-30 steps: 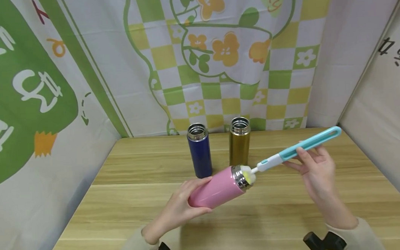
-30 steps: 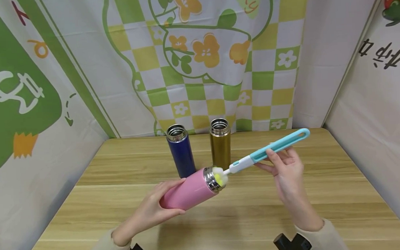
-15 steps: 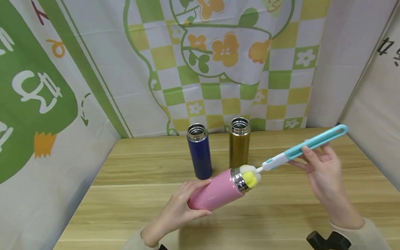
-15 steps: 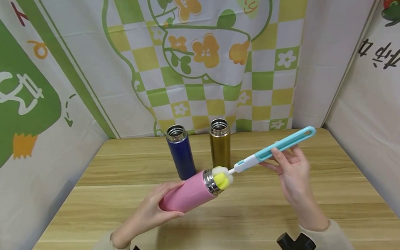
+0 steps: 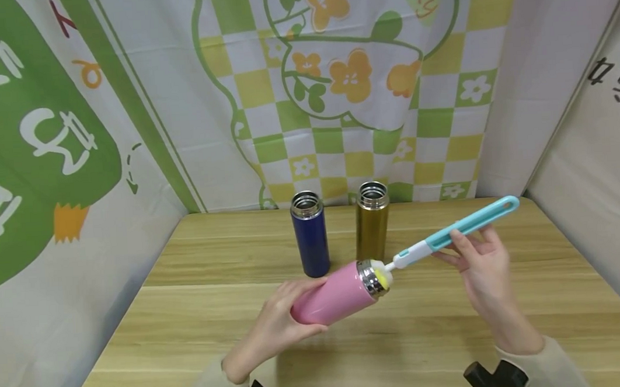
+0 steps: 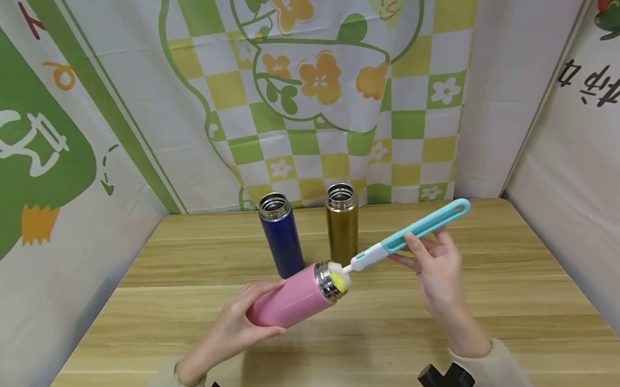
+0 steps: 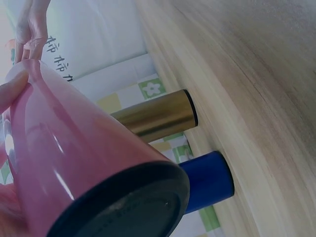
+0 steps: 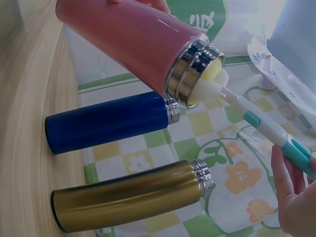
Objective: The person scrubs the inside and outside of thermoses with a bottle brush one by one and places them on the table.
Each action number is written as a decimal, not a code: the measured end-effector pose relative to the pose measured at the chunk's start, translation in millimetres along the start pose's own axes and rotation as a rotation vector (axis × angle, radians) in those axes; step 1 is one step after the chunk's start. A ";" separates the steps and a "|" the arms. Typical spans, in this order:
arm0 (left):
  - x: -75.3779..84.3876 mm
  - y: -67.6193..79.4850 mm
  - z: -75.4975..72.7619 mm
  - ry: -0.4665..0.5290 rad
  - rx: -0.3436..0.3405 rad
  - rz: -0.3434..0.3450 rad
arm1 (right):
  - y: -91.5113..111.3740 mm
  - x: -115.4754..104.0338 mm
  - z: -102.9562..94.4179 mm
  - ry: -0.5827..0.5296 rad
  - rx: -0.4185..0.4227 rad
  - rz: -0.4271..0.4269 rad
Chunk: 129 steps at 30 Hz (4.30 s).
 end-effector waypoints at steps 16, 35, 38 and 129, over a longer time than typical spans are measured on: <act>1.1 8.5 4.0 -0.016 0.024 -0.035 | -5.4 44.2 -63.6 0.076 -0.146 0.048; 6.8 2.3 10.5 0.040 0.018 -0.014 | -5.2 122.0 -146.5 0.188 -0.092 0.087; 6.1 3.1 10.6 0.036 0.019 -0.019 | -10.5 115.3 -150.9 0.172 -0.083 0.073; 7.7 -7.1 3.7 -0.015 0.006 -0.029 | -4.1 31.5 -71.8 0.122 -0.109 0.047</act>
Point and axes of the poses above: each hand's wrist, its own y-axis away from the middle knuckle, its own z-axis out of the palm, x = y × z, the point moved 2 cm from there along -y, towards the middle knuckle, and after that the axes turned 14 degrees about -y, right-handed, at the moved point
